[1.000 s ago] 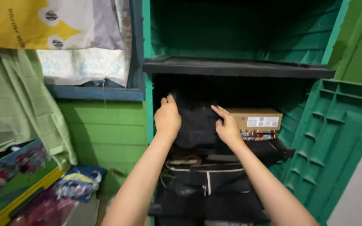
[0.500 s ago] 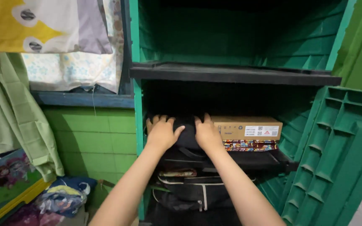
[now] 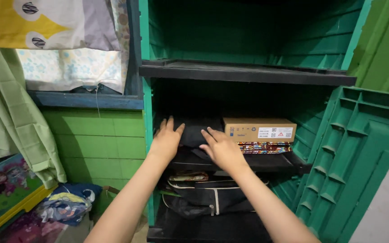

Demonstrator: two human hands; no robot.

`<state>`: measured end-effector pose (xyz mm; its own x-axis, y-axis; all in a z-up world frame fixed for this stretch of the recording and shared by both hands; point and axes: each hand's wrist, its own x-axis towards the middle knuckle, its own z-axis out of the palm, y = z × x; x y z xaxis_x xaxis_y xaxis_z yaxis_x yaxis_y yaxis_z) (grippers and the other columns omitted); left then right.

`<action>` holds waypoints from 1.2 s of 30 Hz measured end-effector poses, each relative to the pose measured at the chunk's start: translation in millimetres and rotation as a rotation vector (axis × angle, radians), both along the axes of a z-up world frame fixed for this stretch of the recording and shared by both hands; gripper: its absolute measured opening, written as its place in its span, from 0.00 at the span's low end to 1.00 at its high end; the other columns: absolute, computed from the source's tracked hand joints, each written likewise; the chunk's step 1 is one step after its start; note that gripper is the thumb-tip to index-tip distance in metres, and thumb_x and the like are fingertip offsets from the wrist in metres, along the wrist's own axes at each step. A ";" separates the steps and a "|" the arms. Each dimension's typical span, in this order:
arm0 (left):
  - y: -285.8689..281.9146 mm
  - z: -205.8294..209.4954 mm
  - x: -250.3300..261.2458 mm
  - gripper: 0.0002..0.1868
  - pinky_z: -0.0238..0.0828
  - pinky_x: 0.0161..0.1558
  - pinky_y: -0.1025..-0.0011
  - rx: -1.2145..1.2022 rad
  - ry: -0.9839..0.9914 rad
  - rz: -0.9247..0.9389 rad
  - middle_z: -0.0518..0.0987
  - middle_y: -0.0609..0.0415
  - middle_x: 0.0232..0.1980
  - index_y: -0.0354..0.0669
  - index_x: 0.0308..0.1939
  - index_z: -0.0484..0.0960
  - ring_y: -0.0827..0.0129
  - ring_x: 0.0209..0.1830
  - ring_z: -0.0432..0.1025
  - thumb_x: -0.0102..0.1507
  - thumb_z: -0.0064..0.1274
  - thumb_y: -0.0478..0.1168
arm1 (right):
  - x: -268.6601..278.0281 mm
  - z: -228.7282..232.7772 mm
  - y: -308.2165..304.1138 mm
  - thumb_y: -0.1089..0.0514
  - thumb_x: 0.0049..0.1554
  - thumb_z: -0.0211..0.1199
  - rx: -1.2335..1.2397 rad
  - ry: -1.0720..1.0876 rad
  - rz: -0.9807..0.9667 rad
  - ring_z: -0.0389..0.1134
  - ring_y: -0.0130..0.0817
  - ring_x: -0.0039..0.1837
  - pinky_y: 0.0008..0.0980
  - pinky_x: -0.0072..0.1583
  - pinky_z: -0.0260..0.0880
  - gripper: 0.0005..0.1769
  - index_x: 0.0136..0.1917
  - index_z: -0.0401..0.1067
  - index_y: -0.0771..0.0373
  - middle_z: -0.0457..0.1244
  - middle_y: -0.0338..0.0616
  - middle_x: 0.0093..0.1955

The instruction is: The person removes items from a green shelving unit, places them on a bed, and then returns them to the shelf. They handle a black pouch, a patterned fabric item, and a black garment, arranging each on the shelf.

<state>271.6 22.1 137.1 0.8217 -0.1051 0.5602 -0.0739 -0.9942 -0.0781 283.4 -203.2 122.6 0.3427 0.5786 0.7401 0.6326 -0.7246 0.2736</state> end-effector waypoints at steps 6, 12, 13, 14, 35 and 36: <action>-11.8 -0.9 9.7 0.32 0.68 0.64 0.44 -0.092 0.029 -0.008 0.52 0.29 0.78 0.55 0.75 0.65 0.32 0.76 0.52 0.66 0.51 0.34 | 40.3 -11.2 16.2 0.56 0.61 0.52 -0.052 -0.017 -0.207 0.71 0.40 0.63 0.35 0.58 0.75 0.26 0.72 0.67 0.56 0.69 0.49 0.61; -14.5 -1.2 19.2 0.30 0.50 0.75 0.43 -0.173 0.046 0.025 0.50 0.31 0.80 0.53 0.77 0.61 0.34 0.82 0.38 0.71 0.37 0.31 | 59.7 -16.1 37.3 0.61 0.59 0.48 0.003 0.098 -0.238 0.70 0.52 0.62 0.46 0.67 0.67 0.30 0.75 0.63 0.62 0.67 0.59 0.61; -12.0 -1.6 20.5 0.30 0.50 0.75 0.43 -0.172 0.045 0.026 0.50 0.31 0.80 0.53 0.77 0.61 0.34 0.82 0.38 0.71 0.37 0.31 | 63.0 -16.7 38.3 0.61 0.59 0.48 0.004 0.097 -0.236 0.70 0.52 0.62 0.46 0.67 0.67 0.30 0.75 0.63 0.62 0.67 0.59 0.61; -10.1 -2.1 21.4 0.30 0.46 0.76 0.43 -0.155 0.076 0.040 0.50 0.35 0.81 0.56 0.78 0.58 0.38 0.83 0.36 0.72 0.36 0.33 | 65.8 -17.3 38.8 0.61 0.59 0.47 0.003 0.095 -0.236 0.70 0.53 0.62 0.47 0.67 0.66 0.30 0.75 0.63 0.62 0.67 0.58 0.60; -38.0 7.0 -68.4 0.36 0.52 0.70 0.38 -0.196 -0.309 -0.152 0.60 0.39 0.75 0.50 0.76 0.62 0.43 0.77 0.53 0.64 0.52 0.49 | -20.5 9.3 4.8 0.47 0.57 0.66 0.452 0.424 0.091 0.61 0.65 0.70 0.57 0.71 0.59 0.37 0.76 0.62 0.59 0.62 0.63 0.66; -40.9 5.0 -77.5 0.33 0.51 0.69 0.37 -0.269 -0.393 -0.165 0.64 0.42 0.73 0.51 0.75 0.64 0.45 0.75 0.58 0.66 0.50 0.50 | -29.1 9.8 2.4 0.47 0.56 0.67 0.475 0.407 0.112 0.62 0.65 0.69 0.57 0.71 0.59 0.38 0.76 0.62 0.58 0.63 0.63 0.66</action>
